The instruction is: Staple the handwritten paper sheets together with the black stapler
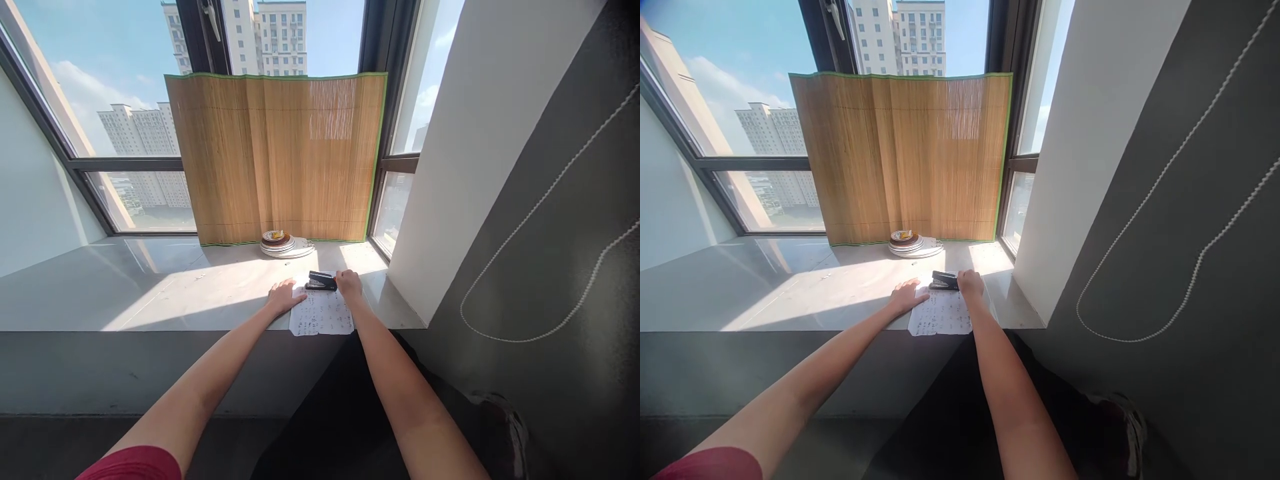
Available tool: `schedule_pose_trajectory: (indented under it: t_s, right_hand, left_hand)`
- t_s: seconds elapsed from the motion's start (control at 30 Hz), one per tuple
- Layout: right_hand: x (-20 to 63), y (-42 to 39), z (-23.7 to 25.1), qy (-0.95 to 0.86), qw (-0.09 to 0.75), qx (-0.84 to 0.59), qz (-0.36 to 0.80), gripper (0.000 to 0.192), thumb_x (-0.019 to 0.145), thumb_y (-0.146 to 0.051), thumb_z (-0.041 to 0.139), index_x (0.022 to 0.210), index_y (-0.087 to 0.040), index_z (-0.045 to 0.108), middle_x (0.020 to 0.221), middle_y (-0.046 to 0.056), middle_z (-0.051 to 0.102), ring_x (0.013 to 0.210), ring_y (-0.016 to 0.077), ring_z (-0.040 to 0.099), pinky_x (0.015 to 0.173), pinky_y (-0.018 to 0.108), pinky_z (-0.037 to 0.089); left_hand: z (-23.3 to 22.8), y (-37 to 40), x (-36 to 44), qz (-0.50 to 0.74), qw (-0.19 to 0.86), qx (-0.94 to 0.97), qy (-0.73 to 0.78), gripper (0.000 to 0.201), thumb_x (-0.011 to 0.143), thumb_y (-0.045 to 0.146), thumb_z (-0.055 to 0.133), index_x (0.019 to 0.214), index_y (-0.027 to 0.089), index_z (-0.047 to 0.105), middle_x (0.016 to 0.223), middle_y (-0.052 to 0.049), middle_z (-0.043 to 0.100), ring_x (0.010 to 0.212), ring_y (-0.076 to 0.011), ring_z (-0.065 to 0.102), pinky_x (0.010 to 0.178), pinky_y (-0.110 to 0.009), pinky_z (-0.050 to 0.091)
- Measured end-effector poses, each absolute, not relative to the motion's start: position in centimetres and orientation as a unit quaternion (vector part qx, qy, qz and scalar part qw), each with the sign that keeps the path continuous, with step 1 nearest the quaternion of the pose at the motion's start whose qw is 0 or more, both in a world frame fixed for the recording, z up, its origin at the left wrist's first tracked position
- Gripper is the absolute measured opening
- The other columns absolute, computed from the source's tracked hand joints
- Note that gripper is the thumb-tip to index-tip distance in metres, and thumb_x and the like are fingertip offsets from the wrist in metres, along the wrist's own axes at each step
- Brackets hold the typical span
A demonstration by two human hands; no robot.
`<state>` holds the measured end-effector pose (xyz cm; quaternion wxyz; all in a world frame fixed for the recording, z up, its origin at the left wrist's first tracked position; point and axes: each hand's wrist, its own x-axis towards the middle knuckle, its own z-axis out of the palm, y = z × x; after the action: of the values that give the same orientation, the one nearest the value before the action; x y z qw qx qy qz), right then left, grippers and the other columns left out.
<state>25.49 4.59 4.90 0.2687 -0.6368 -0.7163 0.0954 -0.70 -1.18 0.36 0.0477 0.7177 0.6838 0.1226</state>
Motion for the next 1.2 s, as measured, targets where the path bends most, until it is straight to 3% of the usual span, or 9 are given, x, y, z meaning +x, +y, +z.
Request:
schedule_pose_trajectory:
  t_s: [0.23,0.47,0.57,0.67,0.73,0.87,0.97,1.07,1.2]
  right_hand:
    - [25.1,4.5,4.9,-0.724,0.252,-0.63,0.126,0.053,0.11,-0.025,0.037,0.069,-0.02,0.07,0.069,0.011,0.058,0.059,0.0217,0.05,0.061,0.037,0.038]
    - [25.6,4.2,5.0,-0.713,0.257,-0.638,0.136,0.055,0.112,-0.03,0.037,0.074,-0.019,0.075,0.076,0.013,0.065,0.065,0.0224,0.056,0.063,0.035,0.037]
    - [25.4,4.3,4.9,-0.717,0.298,-0.615,0.138,0.055,0.117,-0.039,0.037,0.095,-0.02,0.083,0.087,0.012,0.072,0.083,0.0245,0.066,0.071,0.032,0.043]
    - [25.0,4.6,4.5,-0.757,0.324,-0.546,0.152,0.037,0.112,-0.046,0.057,0.127,-0.022,0.079,0.118,0.01,0.077,0.119,0.0254,0.067,0.088,0.029,0.048]
    - [24.6,4.7,4.3,-0.786,0.305,-0.509,0.172,0.038,0.104,-0.044,0.072,0.134,-0.021,0.076,0.132,0.01,0.076,0.13,0.026,0.063,0.096,0.029,0.049]
    - [23.9,4.5,4.3,-0.791,0.273,-0.506,0.209,0.033,0.094,-0.017,0.079,0.127,-0.019,0.078,0.124,0.011,0.078,0.118,0.0265,0.069,0.088,0.029,0.05]
    - [23.4,4.1,4.6,-0.763,0.293,-0.532,0.22,0.03,0.092,-0.011,0.076,0.121,-0.019,0.077,0.121,0.011,0.078,0.108,0.0257,0.07,0.08,0.029,0.048]
    - [22.9,3.9,4.5,-0.741,0.376,-0.519,0.2,0.023,0.09,-0.011,0.075,0.11,-0.02,0.07,0.114,0.008,0.074,0.105,0.0246,0.067,0.08,0.03,0.047]
    - [22.2,3.9,4.0,-0.737,0.48,-0.451,0.15,0.022,0.089,-0.007,0.067,0.095,-0.023,0.053,0.104,0.007,0.067,0.099,0.0257,0.06,0.075,0.032,0.047]
  left_hand:
    - [0.0,-0.8,-0.8,0.126,0.054,0.711,0.69,0.082,0.1,0.079,0.056,0.162,0.024,0.055,0.177,-0.016,0.046,0.165,-0.0411,0.039,0.137,-0.059,0.025]
    - [0.1,-0.9,-0.9,0.133,0.047,0.711,0.689,0.087,0.099,0.08,0.057,0.163,0.021,0.053,0.175,-0.019,0.049,0.164,-0.0428,0.041,0.135,-0.058,0.027]
    - [0.2,-1.0,-0.9,0.133,0.045,0.71,0.69,0.086,0.1,0.078,0.058,0.163,0.02,0.053,0.173,-0.02,0.05,0.164,-0.0418,0.042,0.135,-0.057,0.027]
    - [0.4,-1.2,-0.6,0.131,0.04,0.708,0.693,0.085,0.101,0.076,0.058,0.163,0.019,0.053,0.173,-0.02,0.051,0.163,-0.04,0.043,0.135,-0.055,0.027]
    - [0.7,-1.4,-0.5,0.128,0.038,0.707,0.695,0.084,0.101,0.075,0.058,0.163,0.019,0.053,0.173,-0.019,0.051,0.163,-0.0392,0.044,0.135,-0.055,0.028]
    - [1.2,-1.6,-0.3,0.12,0.037,0.7,0.703,0.081,0.102,0.075,0.057,0.162,0.021,0.054,0.174,-0.018,0.05,0.161,-0.0401,0.046,0.133,-0.055,0.031]
    - [1.2,-1.6,-0.4,0.125,0.045,0.699,0.702,0.076,0.102,0.072,0.06,0.157,0.021,0.057,0.172,-0.019,0.052,0.16,-0.0408,0.047,0.133,-0.057,0.032]
    - [0.8,-1.7,-0.4,0.21,0.071,0.695,0.684,0.075,0.095,0.072,0.072,0.147,0.019,0.063,0.168,-0.024,0.055,0.159,-0.0443,0.048,0.134,-0.061,0.031]
    - [1.3,-2.2,0.0,0.5,0.173,0.616,0.584,0.058,0.094,0.063,0.08,0.13,0.02,0.071,0.163,-0.024,0.059,0.166,-0.0419,0.04,0.138,-0.058,0.029]
